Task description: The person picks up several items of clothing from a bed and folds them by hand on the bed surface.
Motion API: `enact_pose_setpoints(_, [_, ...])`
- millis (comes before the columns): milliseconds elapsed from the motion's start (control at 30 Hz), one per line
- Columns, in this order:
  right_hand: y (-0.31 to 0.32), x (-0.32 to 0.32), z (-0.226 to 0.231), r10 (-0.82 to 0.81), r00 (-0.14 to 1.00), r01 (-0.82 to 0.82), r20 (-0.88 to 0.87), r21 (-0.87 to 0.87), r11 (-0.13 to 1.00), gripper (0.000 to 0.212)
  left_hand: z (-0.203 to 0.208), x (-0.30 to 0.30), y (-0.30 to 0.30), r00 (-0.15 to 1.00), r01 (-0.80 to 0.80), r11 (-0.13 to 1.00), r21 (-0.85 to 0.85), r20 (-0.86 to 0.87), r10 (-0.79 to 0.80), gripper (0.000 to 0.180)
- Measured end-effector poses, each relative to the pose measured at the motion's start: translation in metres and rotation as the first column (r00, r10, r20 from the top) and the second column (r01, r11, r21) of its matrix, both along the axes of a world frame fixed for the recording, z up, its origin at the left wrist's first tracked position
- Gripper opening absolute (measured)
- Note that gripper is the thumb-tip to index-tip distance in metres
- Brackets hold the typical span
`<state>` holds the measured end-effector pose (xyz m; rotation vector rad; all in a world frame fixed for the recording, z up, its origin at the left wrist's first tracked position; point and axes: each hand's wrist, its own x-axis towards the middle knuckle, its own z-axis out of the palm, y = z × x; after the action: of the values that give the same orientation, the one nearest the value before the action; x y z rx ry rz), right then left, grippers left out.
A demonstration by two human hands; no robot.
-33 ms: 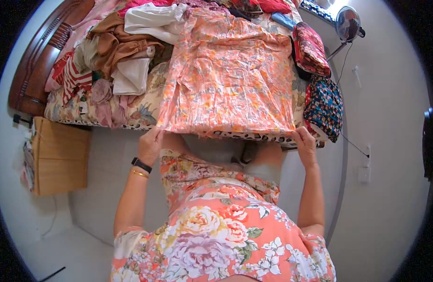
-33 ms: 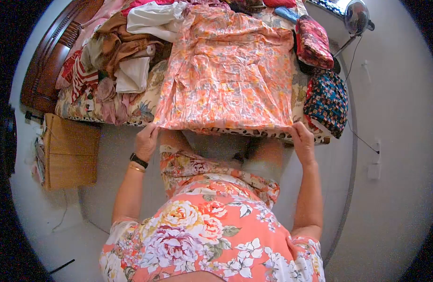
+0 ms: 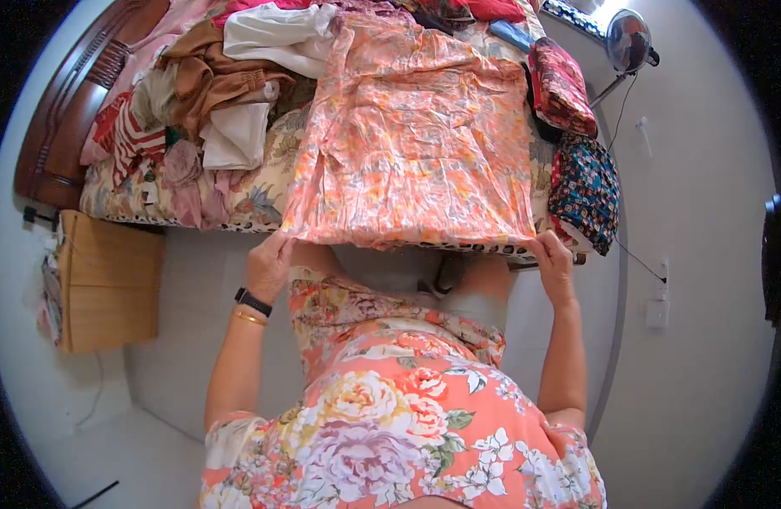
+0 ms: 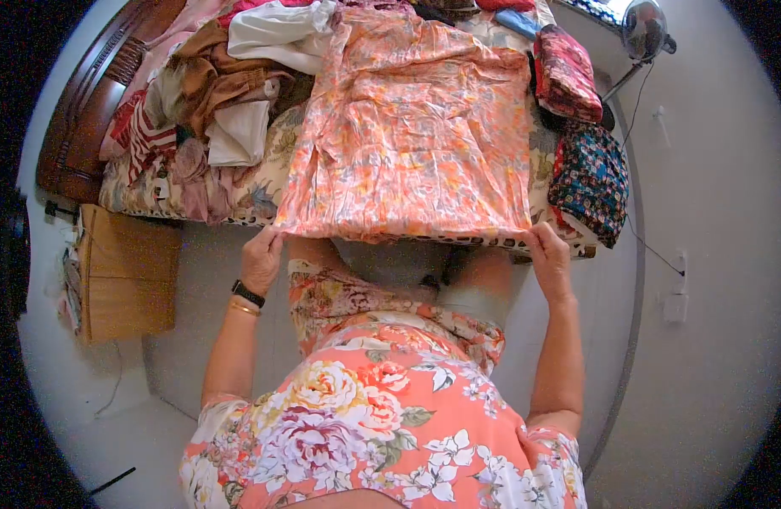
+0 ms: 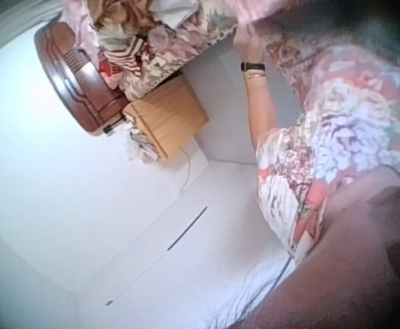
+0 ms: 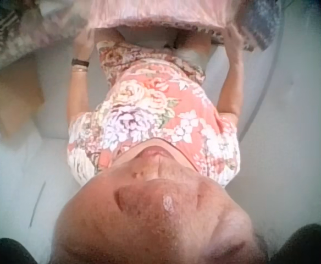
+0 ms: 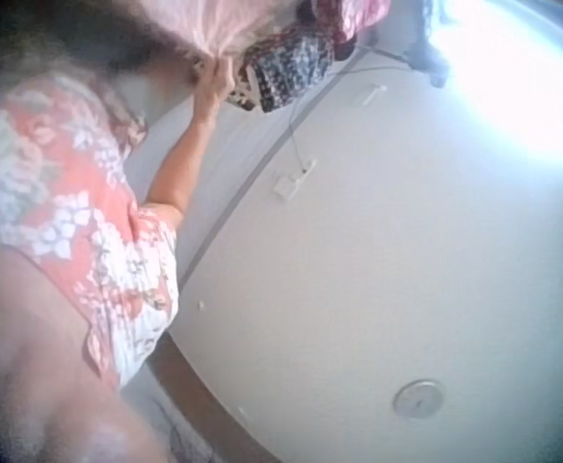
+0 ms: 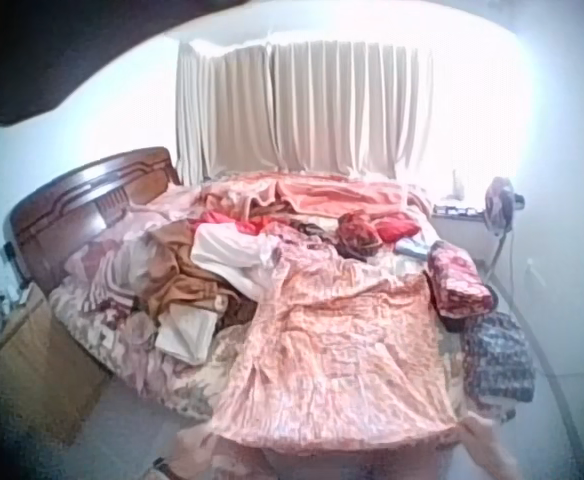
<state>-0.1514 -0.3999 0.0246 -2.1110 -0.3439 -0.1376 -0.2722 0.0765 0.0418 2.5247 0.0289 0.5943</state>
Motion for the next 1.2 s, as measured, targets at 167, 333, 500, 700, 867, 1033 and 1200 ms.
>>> enact_pose_setpoints(167, [-0.019,-0.035,-0.014,-0.068,0.981,0.057,-0.183,-0.068,0.996,0.014,-0.005,-0.035,-0.01,0.995,-0.004,0.999,0.032,-0.103,0.007,0.009])
enact_pose_setpoints(333, [-0.015,-0.05,-0.018,-0.044,0.993,0.037,-0.105,-0.069,0.997,0.015,-0.021,-0.041,-0.007,0.995,0.009,1.0,-0.015,-0.104,-0.01,0.009])
enact_pose_setpoints(500, [-0.015,-0.065,-0.005,-0.027,0.998,0.024,-0.052,-0.046,0.999,0.014,-0.012,-0.047,-0.001,0.996,0.063,0.994,-0.088,-0.053,-0.067,0.007])
enact_pose_setpoints(700, [-0.012,-0.076,-0.02,-0.051,0.998,0.044,-0.027,-0.202,0.978,0.015,-0.014,-0.057,-0.003,0.99,0.08,0.996,0.029,-0.119,-0.076,0.007])
enact_pose_setpoints(867, [-0.015,-0.078,-0.022,-0.066,0.996,0.078,0.055,-0.256,0.964,0.013,-0.024,-0.06,-0.002,0.996,0.085,0.996,-0.018,-0.035,-0.086,0.008])
enact_pose_setpoints(1033, [-0.005,-0.073,-0.083,-0.038,0.992,0.078,0.118,-0.354,0.932,0.009,-0.094,-0.055,0.014,0.992,0.113,0.985,0.131,-0.076,-0.104,0.013])
enact_pose_setpoints(1200, [-0.004,-0.055,-0.109,0.181,0.983,-0.16,0.031,-0.342,0.926,0.015,-0.098,-0.056,0.015,0.976,0.215,0.942,0.256,-0.066,-0.205,0.014])
